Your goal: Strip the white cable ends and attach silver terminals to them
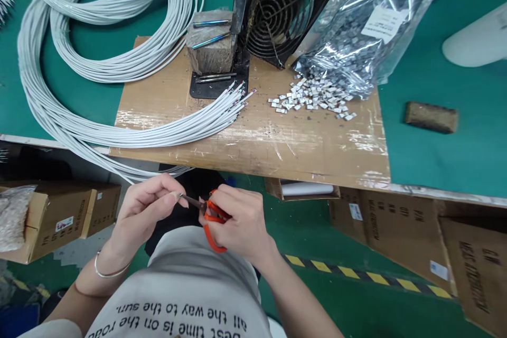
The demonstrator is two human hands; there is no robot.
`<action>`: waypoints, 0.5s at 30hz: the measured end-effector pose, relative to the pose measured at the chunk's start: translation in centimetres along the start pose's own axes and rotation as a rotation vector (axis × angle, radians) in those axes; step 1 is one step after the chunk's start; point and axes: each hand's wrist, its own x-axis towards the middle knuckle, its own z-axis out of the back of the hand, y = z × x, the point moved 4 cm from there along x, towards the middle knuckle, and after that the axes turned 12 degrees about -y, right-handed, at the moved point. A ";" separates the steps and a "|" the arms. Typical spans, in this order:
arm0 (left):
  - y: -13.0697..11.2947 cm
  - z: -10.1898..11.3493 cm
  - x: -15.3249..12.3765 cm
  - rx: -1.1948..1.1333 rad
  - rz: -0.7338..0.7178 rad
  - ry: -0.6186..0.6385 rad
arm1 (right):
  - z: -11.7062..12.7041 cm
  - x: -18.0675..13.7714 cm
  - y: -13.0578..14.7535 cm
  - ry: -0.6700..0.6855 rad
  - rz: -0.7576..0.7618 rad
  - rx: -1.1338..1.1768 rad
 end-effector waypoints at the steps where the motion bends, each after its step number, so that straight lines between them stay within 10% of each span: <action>1: 0.0 0.0 0.0 0.001 0.002 0.001 | 0.0 0.0 0.0 0.006 0.000 -0.004; 15: 0.2 -0.3 -0.1 0.100 -0.120 -0.107 | -1.4 -1.0 0.9 -0.192 -0.033 -0.015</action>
